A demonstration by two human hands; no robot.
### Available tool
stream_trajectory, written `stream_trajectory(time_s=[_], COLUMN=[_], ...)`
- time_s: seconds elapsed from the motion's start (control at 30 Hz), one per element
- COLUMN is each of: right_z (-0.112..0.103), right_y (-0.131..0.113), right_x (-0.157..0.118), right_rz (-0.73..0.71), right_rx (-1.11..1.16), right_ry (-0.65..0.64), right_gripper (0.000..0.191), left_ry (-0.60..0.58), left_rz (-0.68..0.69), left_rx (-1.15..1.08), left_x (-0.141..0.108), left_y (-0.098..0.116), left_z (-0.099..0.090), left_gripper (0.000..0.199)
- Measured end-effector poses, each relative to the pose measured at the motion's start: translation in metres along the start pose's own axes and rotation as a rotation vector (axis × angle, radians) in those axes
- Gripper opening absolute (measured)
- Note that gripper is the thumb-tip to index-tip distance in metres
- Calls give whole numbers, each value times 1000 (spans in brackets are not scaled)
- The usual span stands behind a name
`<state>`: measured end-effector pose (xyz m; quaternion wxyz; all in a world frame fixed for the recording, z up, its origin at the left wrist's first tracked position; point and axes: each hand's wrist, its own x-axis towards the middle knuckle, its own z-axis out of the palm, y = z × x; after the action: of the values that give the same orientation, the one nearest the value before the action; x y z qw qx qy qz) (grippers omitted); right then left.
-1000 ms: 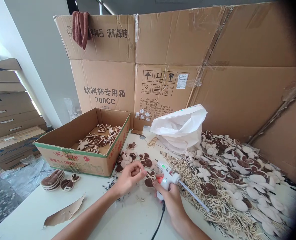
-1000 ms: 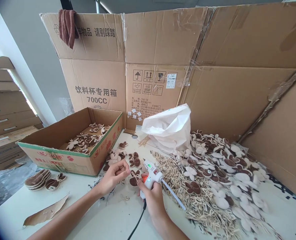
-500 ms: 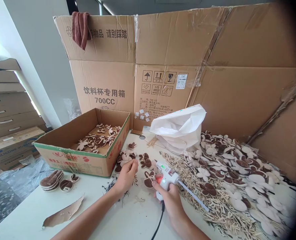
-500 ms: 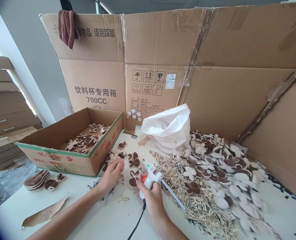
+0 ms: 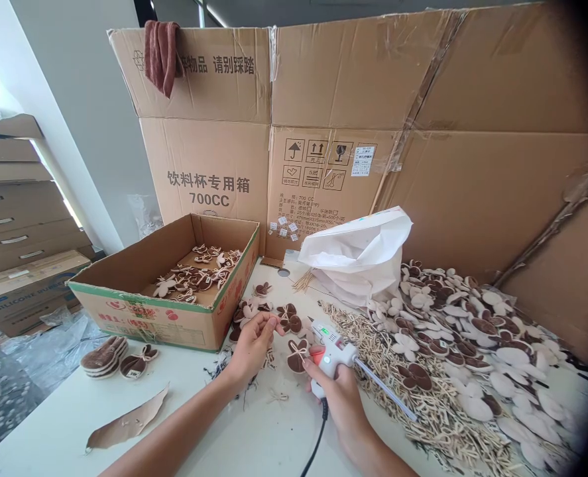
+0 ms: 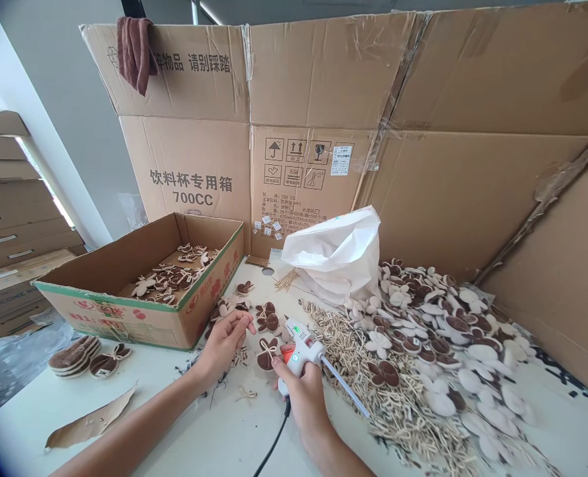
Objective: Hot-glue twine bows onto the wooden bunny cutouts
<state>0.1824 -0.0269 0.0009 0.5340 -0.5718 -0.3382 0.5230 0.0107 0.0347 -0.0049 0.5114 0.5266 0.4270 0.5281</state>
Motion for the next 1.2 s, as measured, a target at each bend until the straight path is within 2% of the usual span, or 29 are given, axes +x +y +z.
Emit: stream_trajectory(time_s=[0.13, 0.43, 0.63, 0.83, 1.07, 1.2], right_z=[0, 2, 2, 0, -1, -4], right_y=[-2, -7, -2, 1, 9, 10], right_x=[-2, -6, -3, 0, 7, 9], right_rz=[-2, -7, -27, -26, -52, -9], right_rx=[-8, -18, -22, -10, 14, 13], right_ry=[-3, 11, 34, -2, 6, -28], right_gripper=[47, 41, 42, 47, 47, 51], left_ry=[-1, 45, 65, 29, -9, 60], left_rz=[-1, -54, -24, -30, 54, 216], left_rx=[-17, 97, -21, -89, 73, 226], left_x=[-2, -3, 1, -1, -6, -9], left_y=[1, 3, -7, -3, 3, 8], left_z=[-1, 1, -2, 1, 0, 0], left_gripper=[44, 52, 43, 41, 43, 35])
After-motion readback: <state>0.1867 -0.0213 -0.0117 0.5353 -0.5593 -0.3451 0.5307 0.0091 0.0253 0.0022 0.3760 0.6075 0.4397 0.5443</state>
